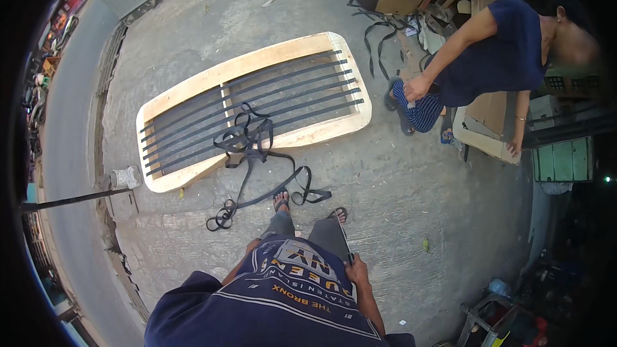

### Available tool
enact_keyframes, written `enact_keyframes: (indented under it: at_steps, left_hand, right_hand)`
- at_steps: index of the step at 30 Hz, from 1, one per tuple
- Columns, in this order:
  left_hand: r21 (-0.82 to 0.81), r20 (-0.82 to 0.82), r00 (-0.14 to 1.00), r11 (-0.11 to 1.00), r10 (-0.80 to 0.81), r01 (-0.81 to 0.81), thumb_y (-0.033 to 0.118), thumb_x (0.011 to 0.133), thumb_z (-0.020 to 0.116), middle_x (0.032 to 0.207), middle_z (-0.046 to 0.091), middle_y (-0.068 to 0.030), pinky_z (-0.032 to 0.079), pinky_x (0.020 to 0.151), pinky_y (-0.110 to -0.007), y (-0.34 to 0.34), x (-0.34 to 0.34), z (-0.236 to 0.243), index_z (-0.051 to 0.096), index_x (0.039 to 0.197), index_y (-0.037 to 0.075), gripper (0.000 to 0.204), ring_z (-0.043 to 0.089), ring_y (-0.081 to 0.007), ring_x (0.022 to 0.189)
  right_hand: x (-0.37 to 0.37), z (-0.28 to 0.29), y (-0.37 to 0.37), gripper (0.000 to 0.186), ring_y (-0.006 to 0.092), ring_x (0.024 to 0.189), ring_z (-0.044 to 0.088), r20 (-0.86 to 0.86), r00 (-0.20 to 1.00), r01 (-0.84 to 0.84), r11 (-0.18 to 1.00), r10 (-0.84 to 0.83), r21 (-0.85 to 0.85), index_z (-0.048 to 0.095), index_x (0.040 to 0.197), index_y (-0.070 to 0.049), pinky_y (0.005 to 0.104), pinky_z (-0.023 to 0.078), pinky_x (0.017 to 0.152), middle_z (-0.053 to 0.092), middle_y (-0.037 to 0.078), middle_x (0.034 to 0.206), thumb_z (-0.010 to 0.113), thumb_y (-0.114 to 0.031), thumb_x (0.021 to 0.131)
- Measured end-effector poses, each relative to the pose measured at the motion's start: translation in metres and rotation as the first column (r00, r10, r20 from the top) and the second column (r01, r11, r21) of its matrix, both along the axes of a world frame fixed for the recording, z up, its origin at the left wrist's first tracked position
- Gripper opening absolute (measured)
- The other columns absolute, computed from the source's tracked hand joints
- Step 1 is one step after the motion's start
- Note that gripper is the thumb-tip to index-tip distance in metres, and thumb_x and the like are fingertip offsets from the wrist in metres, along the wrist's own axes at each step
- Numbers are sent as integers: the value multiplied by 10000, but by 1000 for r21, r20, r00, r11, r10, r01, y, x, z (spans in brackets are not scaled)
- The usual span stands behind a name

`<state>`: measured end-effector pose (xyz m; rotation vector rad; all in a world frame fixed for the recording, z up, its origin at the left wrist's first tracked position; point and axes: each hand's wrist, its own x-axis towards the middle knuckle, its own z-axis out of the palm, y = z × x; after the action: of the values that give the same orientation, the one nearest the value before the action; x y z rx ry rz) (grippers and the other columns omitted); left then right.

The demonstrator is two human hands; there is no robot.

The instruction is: The person attaches rubber straps to a wooden frame by fastening them lengthwise using a pneumatic staple gun, cutting excess strips with a knife, and weaving straps crosswise across the frame before stapling them down.

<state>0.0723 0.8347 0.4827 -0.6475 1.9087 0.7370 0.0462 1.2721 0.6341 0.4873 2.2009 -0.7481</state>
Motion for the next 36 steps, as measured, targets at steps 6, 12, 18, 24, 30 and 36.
enact_keyframes:
  at_steps: [6, 12, 18, 24, 30, 36]
  left_hand:
    - [-152, 159, 979, 983, 124, -100, 438, 992, 512, 1319, 635, -285, 459, 1084, -465, 78, -64, 52, 611, 1357, 68, 529, 596, -420, 1266]
    - [-271, -33, 946, 908, 322, -318, 447, 988, 526, 1237, 662, -291, 482, 1019, -512, 210, -141, 114, 587, 1280, 93, 463, 623, -472, 1175]
    - [44, -97, 995, 999, -11, 15, 442, 986, 530, 1164, 679, -298, 495, 958, -550, 252, -178, 198, 583, 1255, 73, 459, 628, -505, 1124]
    - [119, -63, 989, 985, 135, -127, 398, 962, 557, 1083, 691, -316, 510, 909, -567, 259, -192, 198, 559, 1329, 140, 449, 647, -515, 1068]
    - [159, -190, 975, 984, 116, -86, 416, 936, 579, 1067, 682, -338, 505, 885, -580, 261, -318, 184, 557, 1275, 93, 468, 648, -516, 1048]
    - [155, -227, 970, 987, 85, -50, 435, 967, 561, 1103, 705, -279, 519, 956, -506, 232, -428, 118, 692, 1138, 39, 450, 656, -469, 1087]
  right_hand:
    - [-80, -81, 34, 315, 477, 1043, 662, -109, 993, -30, 999, 35, 43, 583, 1173, -47, 514, 516, 910, 701, 277, 1036, 656, -210, 914]
    - [-170, -111, 87, 442, 450, 1097, 656, 149, 964, -239, 965, 222, 110, 531, 1305, -93, 513, 513, 961, 697, 253, 1103, 653, -266, 916]
    - [-180, -149, 157, 495, 398, 1112, 659, 190, 952, -255, 965, 240, 60, 595, 1250, -57, 477, 517, 943, 692, 232, 1159, 738, -297, 841]
    - [-277, -31, 197, 214, 156, 798, 592, 274, 957, 185, 925, -94, -331, 651, 1026, -63, 347, 496, 745, 634, 41, 830, 747, -187, 880]
    - [-433, 64, 188, 199, 146, 729, 547, 163, 987, 71, 930, -12, -361, 625, 988, -61, 332, 466, 689, 589, 20, 781, 742, -185, 885]
    - [-581, 98, 165, 223, 135, 633, 579, 32, 992, -111, 965, 122, -237, 601, 926, -39, 322, 465, 576, 633, 59, 759, 723, -226, 918]
